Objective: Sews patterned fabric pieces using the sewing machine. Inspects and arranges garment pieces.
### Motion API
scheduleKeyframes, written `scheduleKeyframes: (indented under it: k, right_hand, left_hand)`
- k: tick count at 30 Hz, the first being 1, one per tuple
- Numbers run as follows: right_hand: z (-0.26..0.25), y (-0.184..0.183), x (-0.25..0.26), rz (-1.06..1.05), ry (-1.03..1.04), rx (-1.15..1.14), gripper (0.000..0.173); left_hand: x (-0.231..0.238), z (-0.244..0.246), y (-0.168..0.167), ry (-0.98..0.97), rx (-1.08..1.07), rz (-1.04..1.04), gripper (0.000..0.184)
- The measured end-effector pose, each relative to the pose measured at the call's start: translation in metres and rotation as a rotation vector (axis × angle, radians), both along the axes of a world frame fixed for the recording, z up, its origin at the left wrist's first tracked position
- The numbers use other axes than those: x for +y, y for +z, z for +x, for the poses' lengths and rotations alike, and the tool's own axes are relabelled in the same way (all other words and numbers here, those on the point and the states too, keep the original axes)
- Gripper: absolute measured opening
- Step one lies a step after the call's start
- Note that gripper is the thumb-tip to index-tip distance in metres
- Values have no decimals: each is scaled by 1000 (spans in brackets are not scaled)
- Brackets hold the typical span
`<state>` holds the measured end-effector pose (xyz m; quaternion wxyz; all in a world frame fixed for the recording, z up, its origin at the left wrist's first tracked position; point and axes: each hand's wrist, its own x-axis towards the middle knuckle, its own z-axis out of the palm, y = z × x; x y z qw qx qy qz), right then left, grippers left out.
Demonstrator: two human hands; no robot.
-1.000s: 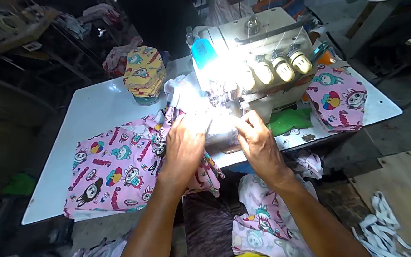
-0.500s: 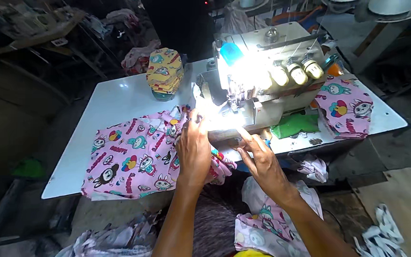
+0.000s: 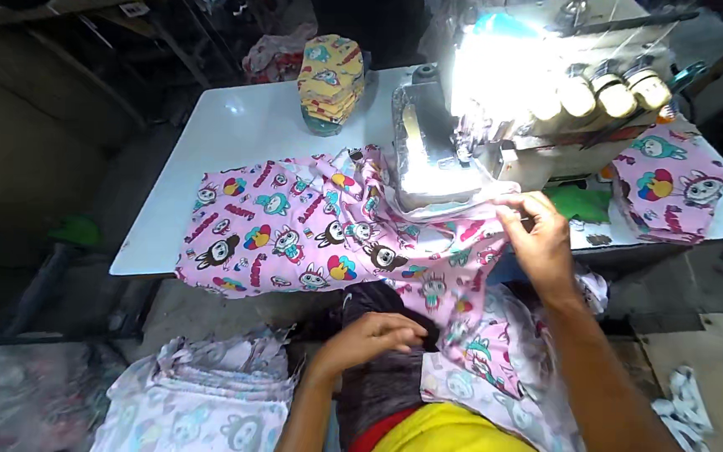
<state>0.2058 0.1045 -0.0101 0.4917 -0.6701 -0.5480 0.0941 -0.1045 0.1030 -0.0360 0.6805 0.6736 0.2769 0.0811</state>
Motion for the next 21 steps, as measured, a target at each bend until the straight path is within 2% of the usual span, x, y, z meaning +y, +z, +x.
scheduleKeyframes:
  k: [2, 3, 4, 6, 9, 11, 12, 14, 16, 18, 19, 21]
  right_hand:
    - [-6, 6, -11, -71, 50, 95, 23]
    - [-13, 11, -17, -106, 108, 183, 24]
    - [-22, 16, -23, -130, 177, 282, 26]
    - [-39, 30, -34, -125, 323, 499, 31]
    - [-50, 55, -53, -21, 515, 814, 36]
    - [-46, 65, -67, 25, 620, 918, 38]
    - [-43, 64, -73, 15, 655, 930, 37]
    - [-37, 48, -86, -100, 673, 767, 29]
    - [-33, 19, -93, -253, 698, 261, 24]
    - [-36, 0, -95, -305, 663, -177, 21]
    - [-40, 0, -91, -298, 657, -248, 21]
    - [-54, 13, -77, -210, 653, -249, 21]
  left_hand:
    - [4, -10, -24, 241, 166, 12, 43]
    - [6, -9, -35, 361, 175, 15, 51]
    - [8, -6, -46, 464, 129, -2, 59]
    - [9, 5, -61, 588, -45, -76, 63]
    - [-3, 12, -52, 592, -267, -106, 45]
    - [-12, 1, -27, 652, -432, -112, 25]
    - [-16, -12, -11, 705, -505, -119, 24]
    - [-20, -44, 26, 838, -520, -20, 27]
    - [-23, -71, 62, 880, -321, 215, 20]
    - [-30, -88, 76, 778, -110, 353, 12]
    - [-35, -90, 77, 700, -36, 377, 11]
    - [-46, -86, 71, 545, 40, 391, 13]
